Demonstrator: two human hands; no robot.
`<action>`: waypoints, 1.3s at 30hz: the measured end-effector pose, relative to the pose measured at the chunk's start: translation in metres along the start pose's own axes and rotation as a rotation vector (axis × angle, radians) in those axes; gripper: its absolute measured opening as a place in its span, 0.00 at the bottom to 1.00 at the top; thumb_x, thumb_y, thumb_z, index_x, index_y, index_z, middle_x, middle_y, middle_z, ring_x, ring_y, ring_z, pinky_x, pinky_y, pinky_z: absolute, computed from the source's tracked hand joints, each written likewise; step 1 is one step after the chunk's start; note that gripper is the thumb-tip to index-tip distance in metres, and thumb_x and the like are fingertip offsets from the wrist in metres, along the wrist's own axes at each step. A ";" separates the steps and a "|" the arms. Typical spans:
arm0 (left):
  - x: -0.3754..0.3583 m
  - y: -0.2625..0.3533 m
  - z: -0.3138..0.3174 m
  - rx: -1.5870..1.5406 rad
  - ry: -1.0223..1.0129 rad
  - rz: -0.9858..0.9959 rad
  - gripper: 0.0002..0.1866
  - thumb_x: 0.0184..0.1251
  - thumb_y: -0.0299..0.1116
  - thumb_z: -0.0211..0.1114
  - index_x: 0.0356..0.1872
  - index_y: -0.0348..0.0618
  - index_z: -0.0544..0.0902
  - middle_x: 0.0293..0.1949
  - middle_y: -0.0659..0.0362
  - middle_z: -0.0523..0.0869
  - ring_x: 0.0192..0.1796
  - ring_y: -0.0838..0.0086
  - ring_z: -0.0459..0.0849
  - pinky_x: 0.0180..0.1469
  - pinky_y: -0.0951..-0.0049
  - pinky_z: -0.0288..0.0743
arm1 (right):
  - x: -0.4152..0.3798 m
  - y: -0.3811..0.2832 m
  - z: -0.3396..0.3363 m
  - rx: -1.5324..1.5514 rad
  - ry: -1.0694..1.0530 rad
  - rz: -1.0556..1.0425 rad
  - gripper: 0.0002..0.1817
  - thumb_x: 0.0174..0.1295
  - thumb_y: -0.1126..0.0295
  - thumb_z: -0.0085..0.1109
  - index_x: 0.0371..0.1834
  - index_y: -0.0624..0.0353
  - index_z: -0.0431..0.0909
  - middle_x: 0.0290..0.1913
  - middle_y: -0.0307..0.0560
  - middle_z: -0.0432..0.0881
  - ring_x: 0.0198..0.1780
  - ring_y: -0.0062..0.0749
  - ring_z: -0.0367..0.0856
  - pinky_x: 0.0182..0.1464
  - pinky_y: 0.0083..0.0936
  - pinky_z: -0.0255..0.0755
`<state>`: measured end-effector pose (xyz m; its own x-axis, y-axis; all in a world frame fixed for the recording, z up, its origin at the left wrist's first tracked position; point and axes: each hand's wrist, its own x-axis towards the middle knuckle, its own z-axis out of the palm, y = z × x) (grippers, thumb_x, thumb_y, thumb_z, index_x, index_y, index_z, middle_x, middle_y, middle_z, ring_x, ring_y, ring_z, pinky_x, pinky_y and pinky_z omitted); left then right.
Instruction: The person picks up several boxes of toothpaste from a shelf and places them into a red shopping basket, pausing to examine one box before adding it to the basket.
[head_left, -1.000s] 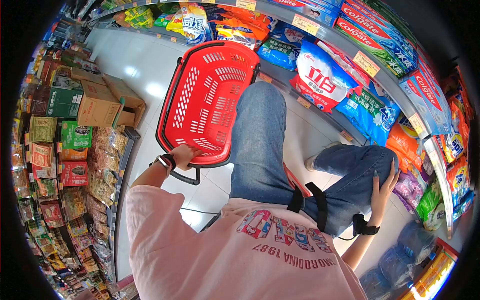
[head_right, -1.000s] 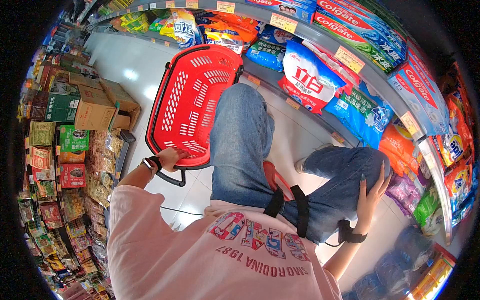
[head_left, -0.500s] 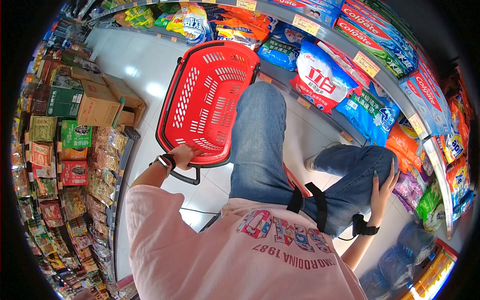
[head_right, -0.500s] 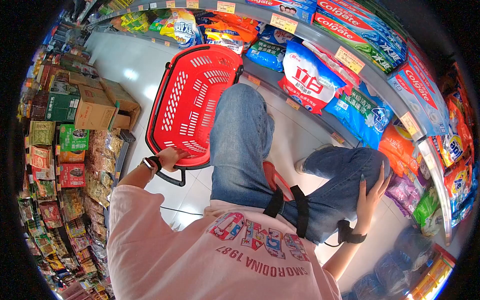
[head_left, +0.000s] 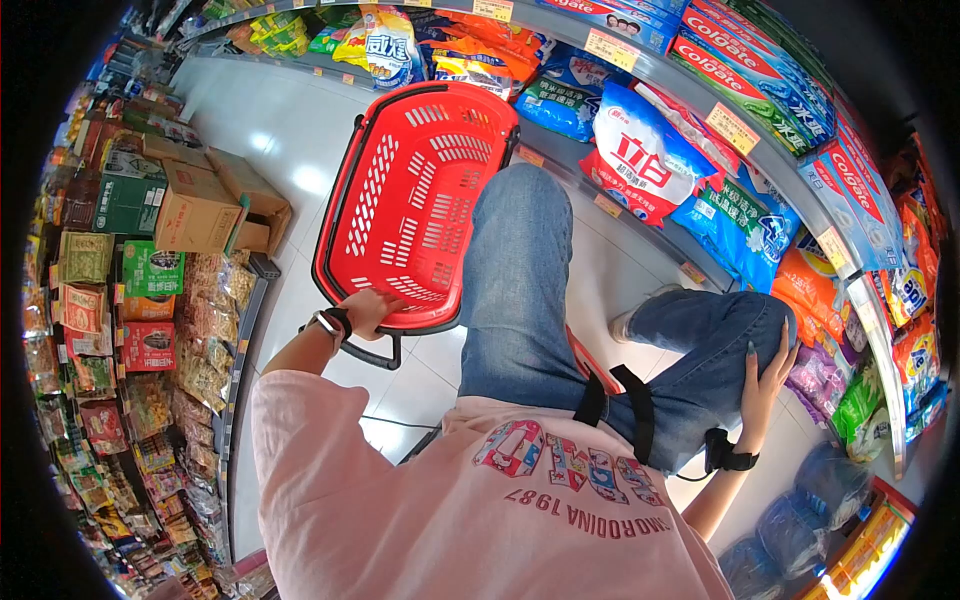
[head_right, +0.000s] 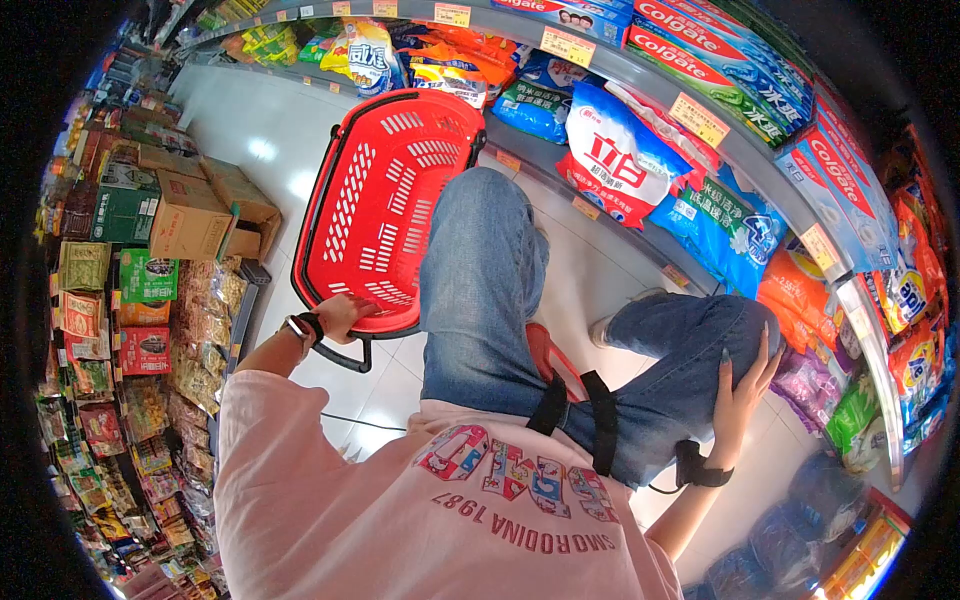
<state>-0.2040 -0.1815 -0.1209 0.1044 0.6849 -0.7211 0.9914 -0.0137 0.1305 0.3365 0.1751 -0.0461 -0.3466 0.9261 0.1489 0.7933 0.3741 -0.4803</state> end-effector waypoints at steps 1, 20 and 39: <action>0.000 0.000 -0.001 -0.001 -0.001 -0.002 0.44 0.36 0.38 0.72 0.62 0.45 0.66 0.53 0.46 0.78 0.54 0.55 0.78 0.54 0.60 0.75 | 0.000 0.000 0.000 0.002 -0.002 0.007 0.35 0.62 0.61 0.55 0.72 0.47 0.54 0.73 0.62 0.44 0.74 0.56 0.42 0.71 0.46 0.41; 0.002 0.001 -0.001 -0.002 -0.041 -0.023 0.43 0.40 0.39 0.71 0.63 0.46 0.65 0.56 0.47 0.76 0.56 0.55 0.77 0.56 0.61 0.73 | 0.000 0.001 0.000 0.004 0.003 -0.008 0.35 0.61 0.63 0.55 0.71 0.49 0.54 0.73 0.60 0.45 0.74 0.56 0.41 0.72 0.46 0.40; -0.001 -0.011 0.021 0.059 0.072 0.046 0.37 0.45 0.43 0.67 0.61 0.45 0.68 0.40 0.50 0.83 0.39 0.56 0.84 0.40 0.57 0.79 | -0.001 -0.018 -0.007 0.004 -0.017 0.063 0.42 0.53 0.69 0.60 0.72 0.46 0.52 0.71 0.70 0.43 0.72 0.63 0.42 0.70 0.49 0.45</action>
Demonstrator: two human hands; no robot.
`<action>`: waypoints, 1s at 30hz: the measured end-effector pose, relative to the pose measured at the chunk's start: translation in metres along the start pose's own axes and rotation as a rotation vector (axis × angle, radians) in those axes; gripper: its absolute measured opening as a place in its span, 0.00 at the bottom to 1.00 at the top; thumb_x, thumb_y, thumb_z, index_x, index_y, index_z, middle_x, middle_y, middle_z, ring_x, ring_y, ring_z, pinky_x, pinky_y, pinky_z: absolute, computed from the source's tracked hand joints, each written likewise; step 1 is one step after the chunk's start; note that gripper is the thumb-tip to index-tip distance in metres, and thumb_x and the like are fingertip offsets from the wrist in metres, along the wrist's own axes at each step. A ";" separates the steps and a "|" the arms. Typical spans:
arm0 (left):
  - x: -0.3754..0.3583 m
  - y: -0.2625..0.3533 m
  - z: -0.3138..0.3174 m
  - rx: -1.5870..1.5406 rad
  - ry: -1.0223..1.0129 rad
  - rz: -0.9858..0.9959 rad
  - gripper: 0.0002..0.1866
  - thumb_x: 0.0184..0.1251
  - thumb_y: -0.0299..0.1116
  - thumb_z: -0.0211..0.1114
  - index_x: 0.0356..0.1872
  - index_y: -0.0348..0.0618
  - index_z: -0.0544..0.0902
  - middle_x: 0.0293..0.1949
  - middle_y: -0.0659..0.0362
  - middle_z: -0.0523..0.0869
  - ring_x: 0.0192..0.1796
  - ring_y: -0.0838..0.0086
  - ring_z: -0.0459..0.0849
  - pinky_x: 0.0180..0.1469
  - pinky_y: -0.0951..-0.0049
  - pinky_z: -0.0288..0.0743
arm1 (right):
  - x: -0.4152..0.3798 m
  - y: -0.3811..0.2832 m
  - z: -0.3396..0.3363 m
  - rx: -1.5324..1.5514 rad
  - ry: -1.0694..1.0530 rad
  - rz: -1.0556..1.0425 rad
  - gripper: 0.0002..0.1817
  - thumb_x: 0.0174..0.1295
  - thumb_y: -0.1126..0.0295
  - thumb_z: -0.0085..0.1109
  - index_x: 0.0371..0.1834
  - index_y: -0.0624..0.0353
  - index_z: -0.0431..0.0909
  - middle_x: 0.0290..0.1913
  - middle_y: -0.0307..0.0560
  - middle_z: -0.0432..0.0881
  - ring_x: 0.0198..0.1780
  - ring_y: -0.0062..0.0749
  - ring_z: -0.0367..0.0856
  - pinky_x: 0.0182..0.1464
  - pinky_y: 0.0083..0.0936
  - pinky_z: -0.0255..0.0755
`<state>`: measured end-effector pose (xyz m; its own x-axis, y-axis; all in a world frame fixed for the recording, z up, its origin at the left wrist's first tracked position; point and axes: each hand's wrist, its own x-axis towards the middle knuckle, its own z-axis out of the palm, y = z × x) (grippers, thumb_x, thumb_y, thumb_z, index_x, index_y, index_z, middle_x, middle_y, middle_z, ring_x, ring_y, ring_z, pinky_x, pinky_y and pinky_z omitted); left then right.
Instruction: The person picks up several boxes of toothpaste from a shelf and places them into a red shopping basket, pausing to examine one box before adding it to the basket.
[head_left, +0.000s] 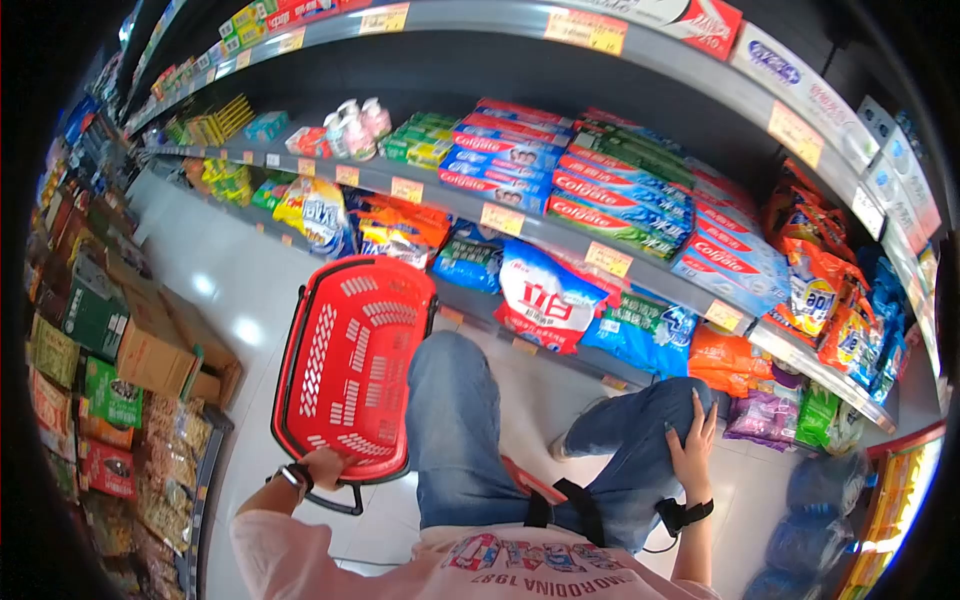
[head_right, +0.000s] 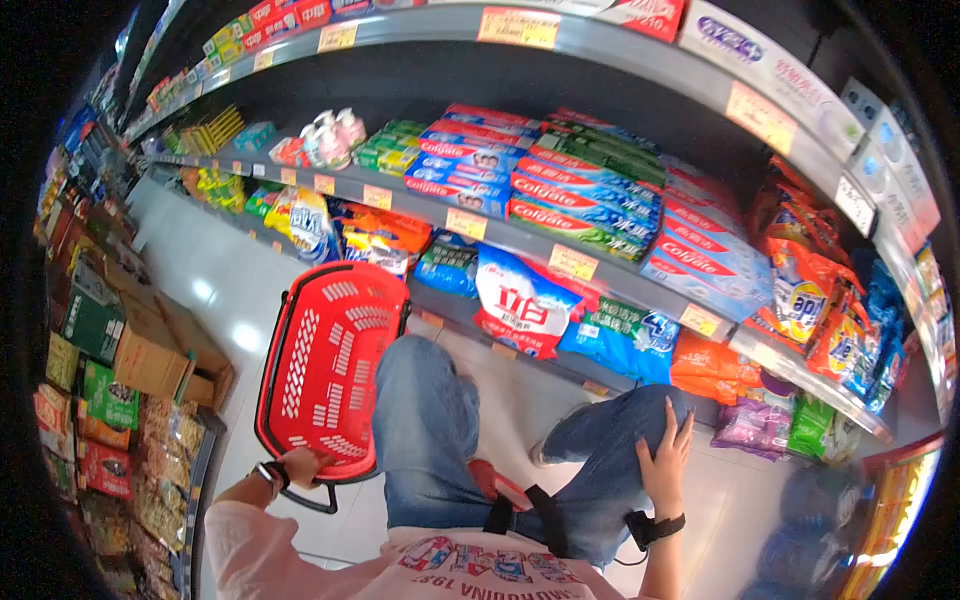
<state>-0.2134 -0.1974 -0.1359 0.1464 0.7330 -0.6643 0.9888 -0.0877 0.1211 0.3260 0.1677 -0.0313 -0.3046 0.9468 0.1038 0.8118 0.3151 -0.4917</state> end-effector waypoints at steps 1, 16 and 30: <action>-0.001 0.005 -0.008 0.005 -0.029 -0.018 0.38 0.45 0.43 0.68 0.61 0.45 0.68 0.40 0.51 0.83 0.39 0.56 0.84 0.40 0.57 0.79 | 0.000 0.002 0.001 -0.011 0.027 0.002 0.42 0.53 0.69 0.60 0.72 0.46 0.52 0.71 0.70 0.43 0.72 0.63 0.42 0.70 0.49 0.45; -0.007 0.003 0.001 0.067 0.107 -0.088 0.30 0.37 0.39 0.67 0.50 0.45 0.78 0.36 0.52 0.86 0.45 0.61 0.83 0.64 0.57 0.62 | 0.039 -0.031 -0.023 0.068 -0.393 -0.034 0.43 0.54 0.56 0.64 0.72 0.46 0.51 0.70 0.77 0.39 0.74 0.62 0.34 0.71 0.47 0.43; 0.004 -0.009 0.002 -0.095 0.400 -0.023 0.23 0.31 0.34 0.63 0.37 0.41 0.81 0.33 0.52 0.85 0.39 0.59 0.84 0.42 0.62 0.78 | 0.160 -0.241 -0.042 0.120 -0.446 -0.579 0.49 0.48 0.58 0.69 0.71 0.57 0.50 0.72 0.56 0.52 0.74 0.43 0.47 0.72 0.38 0.43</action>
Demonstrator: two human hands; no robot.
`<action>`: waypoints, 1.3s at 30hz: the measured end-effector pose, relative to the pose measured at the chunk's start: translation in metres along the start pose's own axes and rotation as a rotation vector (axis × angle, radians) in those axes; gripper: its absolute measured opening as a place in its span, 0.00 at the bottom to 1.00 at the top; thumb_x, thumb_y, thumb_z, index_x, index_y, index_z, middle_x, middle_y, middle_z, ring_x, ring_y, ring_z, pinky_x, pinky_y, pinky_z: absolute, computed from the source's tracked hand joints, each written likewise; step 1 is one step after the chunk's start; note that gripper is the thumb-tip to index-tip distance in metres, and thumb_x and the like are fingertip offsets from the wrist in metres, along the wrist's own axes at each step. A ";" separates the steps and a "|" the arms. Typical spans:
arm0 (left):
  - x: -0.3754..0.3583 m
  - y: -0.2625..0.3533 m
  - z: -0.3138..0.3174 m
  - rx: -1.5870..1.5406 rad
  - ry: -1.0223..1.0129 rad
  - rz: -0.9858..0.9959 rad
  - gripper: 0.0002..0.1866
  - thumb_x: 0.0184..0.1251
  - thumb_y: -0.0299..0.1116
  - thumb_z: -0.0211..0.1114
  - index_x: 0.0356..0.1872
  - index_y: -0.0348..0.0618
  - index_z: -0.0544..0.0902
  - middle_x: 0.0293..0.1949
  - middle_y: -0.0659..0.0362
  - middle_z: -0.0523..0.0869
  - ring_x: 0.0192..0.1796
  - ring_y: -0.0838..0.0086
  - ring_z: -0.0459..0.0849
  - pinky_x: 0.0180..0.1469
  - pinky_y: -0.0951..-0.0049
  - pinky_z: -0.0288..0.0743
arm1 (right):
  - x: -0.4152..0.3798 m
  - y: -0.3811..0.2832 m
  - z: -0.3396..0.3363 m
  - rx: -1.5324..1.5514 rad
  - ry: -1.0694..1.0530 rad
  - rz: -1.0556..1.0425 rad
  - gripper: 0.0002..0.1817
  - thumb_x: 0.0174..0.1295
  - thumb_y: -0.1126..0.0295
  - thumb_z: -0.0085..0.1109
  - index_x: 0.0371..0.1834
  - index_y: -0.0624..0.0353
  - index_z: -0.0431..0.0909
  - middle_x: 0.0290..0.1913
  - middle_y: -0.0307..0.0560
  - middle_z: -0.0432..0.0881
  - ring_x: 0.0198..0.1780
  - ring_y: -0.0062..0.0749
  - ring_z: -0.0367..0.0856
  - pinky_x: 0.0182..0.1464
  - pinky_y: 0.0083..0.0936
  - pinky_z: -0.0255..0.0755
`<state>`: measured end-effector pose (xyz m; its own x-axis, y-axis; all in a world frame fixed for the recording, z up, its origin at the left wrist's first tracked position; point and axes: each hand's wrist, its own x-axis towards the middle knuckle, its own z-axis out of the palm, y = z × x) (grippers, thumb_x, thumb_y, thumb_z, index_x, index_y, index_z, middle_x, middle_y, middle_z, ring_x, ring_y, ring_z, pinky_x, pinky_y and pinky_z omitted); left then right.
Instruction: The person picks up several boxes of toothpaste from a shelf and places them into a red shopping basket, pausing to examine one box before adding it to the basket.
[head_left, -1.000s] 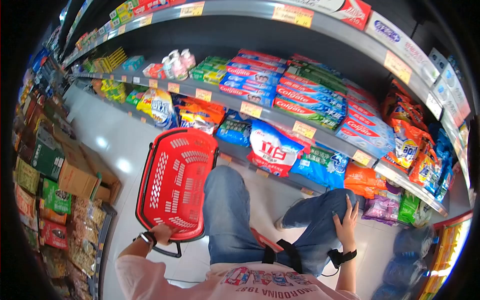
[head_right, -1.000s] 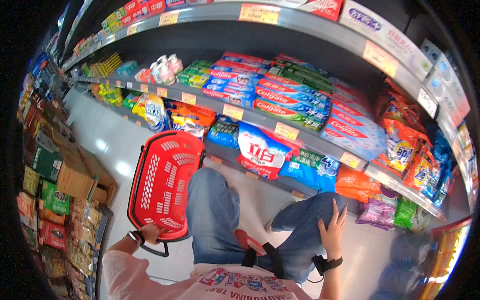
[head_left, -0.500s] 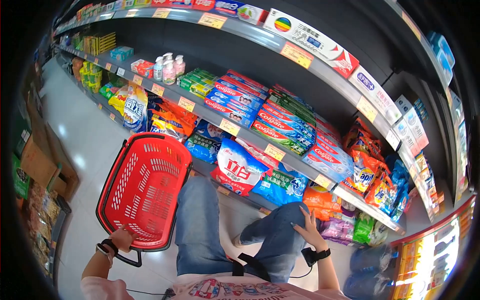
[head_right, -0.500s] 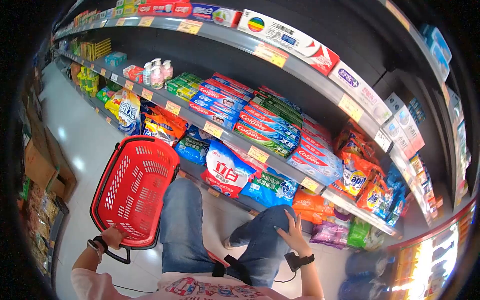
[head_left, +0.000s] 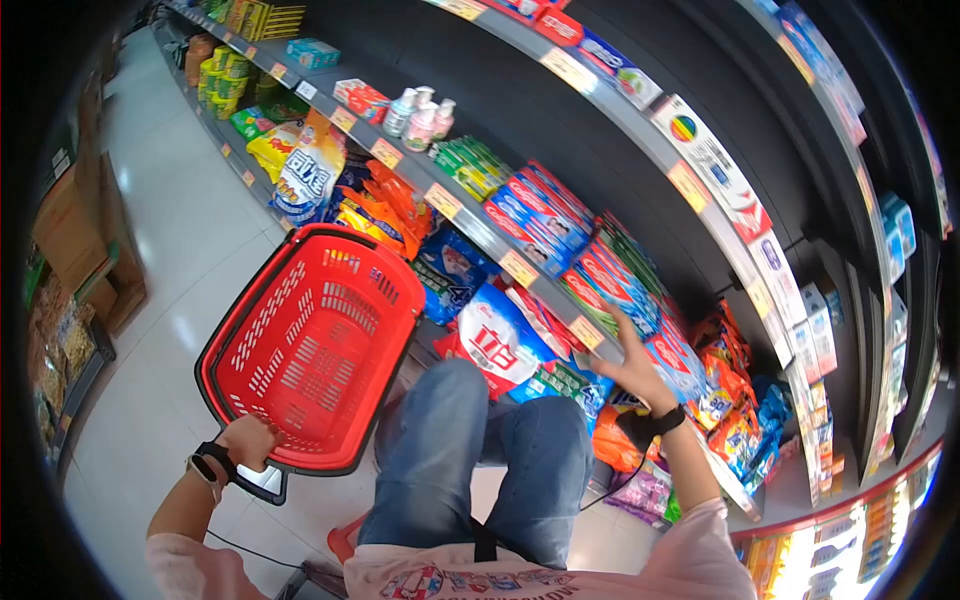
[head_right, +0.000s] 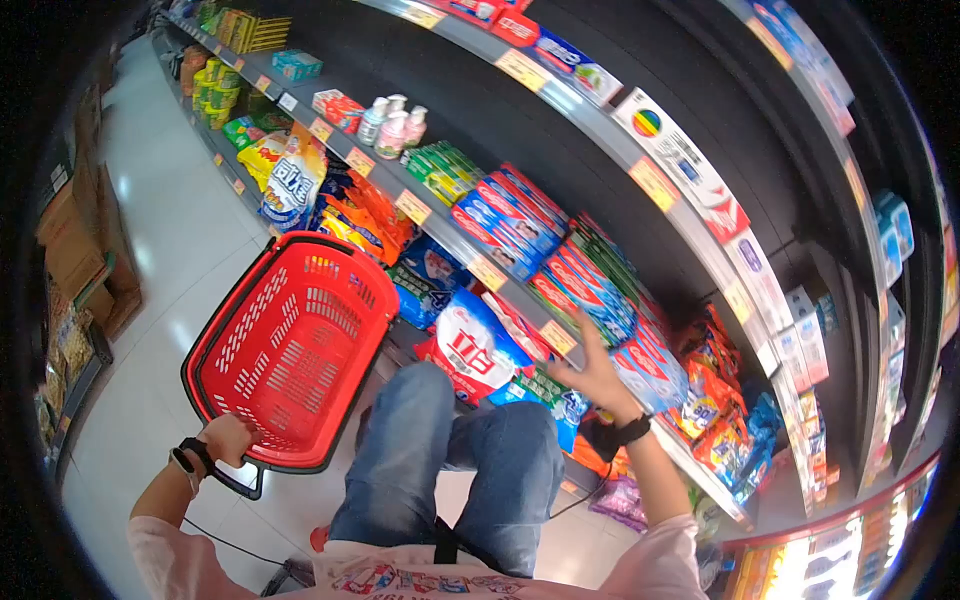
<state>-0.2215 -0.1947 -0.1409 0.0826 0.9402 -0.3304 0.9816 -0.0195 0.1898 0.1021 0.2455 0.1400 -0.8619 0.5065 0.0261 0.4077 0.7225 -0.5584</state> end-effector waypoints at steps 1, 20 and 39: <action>0.000 0.000 0.000 -0.007 0.002 -0.011 0.23 0.31 0.34 0.63 0.37 0.41 0.81 0.33 0.52 0.85 0.39 0.59 0.84 0.42 0.62 0.78 | 0.022 -0.008 -0.007 0.001 0.018 -0.013 0.51 0.46 0.60 0.70 0.72 0.56 0.48 0.72 0.52 0.53 0.74 0.40 0.48 0.72 0.38 0.43; -0.005 0.004 0.004 -0.062 -0.132 -0.008 0.28 0.37 0.40 0.65 0.45 0.40 0.79 0.41 0.53 0.83 0.46 0.61 0.82 0.49 0.62 0.75 | 0.334 0.042 -0.049 -0.314 -0.470 0.372 0.81 0.20 0.40 0.78 0.74 0.54 0.26 0.73 0.62 0.46 0.74 0.46 0.47 0.71 0.39 0.48; 0.005 0.006 -0.016 -0.097 -0.090 -0.064 0.28 0.36 0.36 0.65 0.47 0.41 0.79 0.44 0.53 0.83 0.48 0.61 0.81 0.48 0.65 0.76 | 0.307 0.036 -0.032 -0.396 -0.340 0.301 0.71 0.25 0.42 0.71 0.75 0.42 0.35 0.69 0.74 0.49 0.70 0.65 0.50 0.68 0.50 0.51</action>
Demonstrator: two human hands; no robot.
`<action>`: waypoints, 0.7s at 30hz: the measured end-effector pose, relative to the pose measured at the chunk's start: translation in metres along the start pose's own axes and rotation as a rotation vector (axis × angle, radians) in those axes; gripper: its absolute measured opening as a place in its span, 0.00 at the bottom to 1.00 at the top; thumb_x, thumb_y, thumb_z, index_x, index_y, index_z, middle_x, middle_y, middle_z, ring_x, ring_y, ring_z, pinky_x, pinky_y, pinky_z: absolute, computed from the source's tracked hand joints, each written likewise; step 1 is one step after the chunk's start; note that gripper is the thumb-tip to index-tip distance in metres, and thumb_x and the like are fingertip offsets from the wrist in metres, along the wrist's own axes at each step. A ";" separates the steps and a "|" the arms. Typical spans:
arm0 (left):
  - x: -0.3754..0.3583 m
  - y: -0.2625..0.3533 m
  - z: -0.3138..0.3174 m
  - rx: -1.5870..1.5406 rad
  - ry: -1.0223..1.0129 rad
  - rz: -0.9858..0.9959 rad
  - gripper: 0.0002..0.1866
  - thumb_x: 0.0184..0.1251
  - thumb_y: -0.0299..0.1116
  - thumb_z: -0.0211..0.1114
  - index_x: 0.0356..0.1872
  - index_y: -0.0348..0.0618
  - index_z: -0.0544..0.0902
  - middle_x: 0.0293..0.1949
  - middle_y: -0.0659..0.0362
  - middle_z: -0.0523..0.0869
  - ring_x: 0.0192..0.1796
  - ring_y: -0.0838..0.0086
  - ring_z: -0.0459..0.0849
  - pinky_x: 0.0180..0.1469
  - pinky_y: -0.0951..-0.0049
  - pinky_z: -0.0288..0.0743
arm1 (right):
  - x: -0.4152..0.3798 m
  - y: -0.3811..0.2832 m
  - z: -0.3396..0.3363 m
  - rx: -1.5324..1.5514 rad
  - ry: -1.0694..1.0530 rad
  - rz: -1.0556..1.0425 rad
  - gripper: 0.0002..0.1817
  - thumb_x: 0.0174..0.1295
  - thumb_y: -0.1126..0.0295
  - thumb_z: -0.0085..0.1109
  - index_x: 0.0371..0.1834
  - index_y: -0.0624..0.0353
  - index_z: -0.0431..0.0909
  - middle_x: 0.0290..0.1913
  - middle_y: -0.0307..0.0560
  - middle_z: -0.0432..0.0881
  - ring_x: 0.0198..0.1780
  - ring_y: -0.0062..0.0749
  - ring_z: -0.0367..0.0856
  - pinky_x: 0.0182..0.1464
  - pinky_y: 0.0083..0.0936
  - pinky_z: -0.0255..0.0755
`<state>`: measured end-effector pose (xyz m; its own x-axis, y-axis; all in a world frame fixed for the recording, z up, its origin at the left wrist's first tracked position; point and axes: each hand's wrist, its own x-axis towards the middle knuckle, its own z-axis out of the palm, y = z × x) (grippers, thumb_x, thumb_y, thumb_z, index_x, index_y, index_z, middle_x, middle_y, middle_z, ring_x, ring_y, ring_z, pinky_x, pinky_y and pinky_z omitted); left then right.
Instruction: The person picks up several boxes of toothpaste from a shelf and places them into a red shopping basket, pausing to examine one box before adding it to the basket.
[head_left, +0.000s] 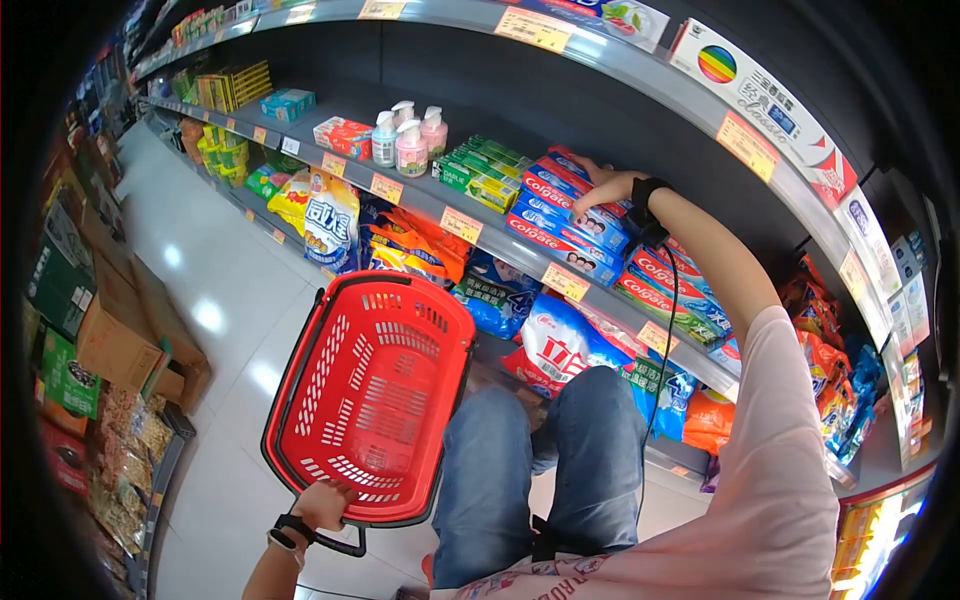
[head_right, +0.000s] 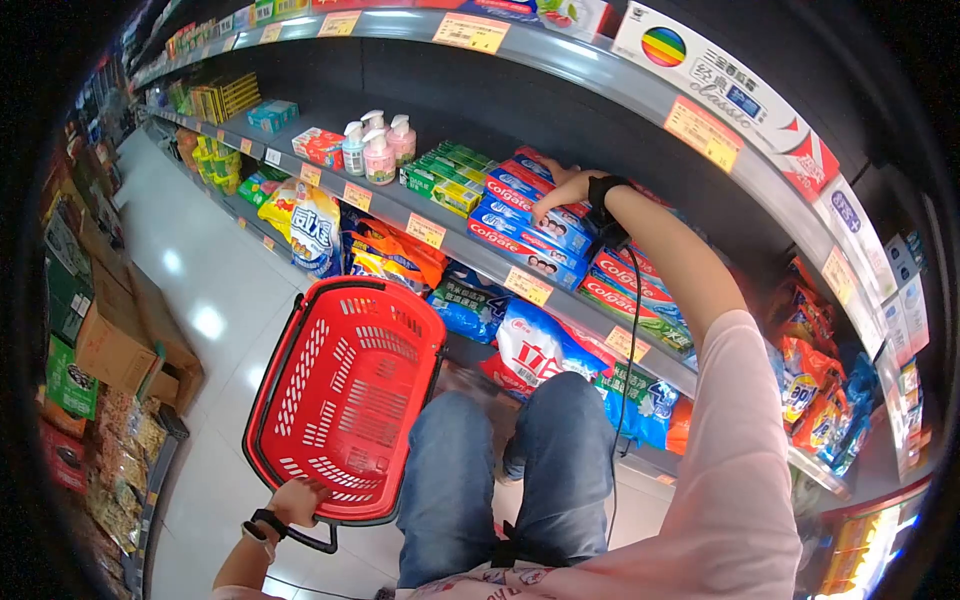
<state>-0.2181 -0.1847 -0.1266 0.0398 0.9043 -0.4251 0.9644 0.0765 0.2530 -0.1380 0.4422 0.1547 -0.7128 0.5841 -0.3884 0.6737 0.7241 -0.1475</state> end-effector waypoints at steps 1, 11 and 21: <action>0.000 0.001 0.001 -0.009 0.003 -0.011 0.28 0.36 0.36 0.64 0.47 0.40 0.79 0.44 0.52 0.82 0.49 0.61 0.81 0.48 0.65 0.76 | 0.001 0.001 0.001 -0.019 0.022 0.000 0.71 0.25 0.42 0.71 0.75 0.43 0.36 0.69 0.74 0.49 0.70 0.64 0.50 0.68 0.49 0.52; 0.003 0.007 0.007 0.151 -0.226 -0.124 0.36 0.40 0.36 0.68 0.59 0.46 0.72 0.51 0.53 0.79 0.56 0.60 0.76 0.63 0.58 0.65 | 0.000 -0.011 -0.010 0.153 0.039 -0.202 0.76 0.21 0.42 0.74 0.72 0.65 0.34 0.67 0.71 0.55 0.68 0.51 0.59 0.65 0.32 0.60; 0.000 0.019 -0.038 -0.329 -0.221 -0.302 0.47 0.42 0.49 0.70 0.66 0.43 0.62 0.64 0.50 0.69 0.69 0.58 0.62 0.71 0.53 0.46 | -0.047 -0.036 0.015 0.144 -0.151 -0.092 0.77 0.24 0.43 0.76 0.73 0.60 0.29 0.66 0.71 0.58 0.65 0.51 0.65 0.62 0.35 0.64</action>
<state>-0.2095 -0.1675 -0.0892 -0.1400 0.7135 -0.6865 0.8090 0.4822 0.3361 -0.1265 0.3834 0.1649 -0.7426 0.4485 -0.4974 0.6357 0.7059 -0.3125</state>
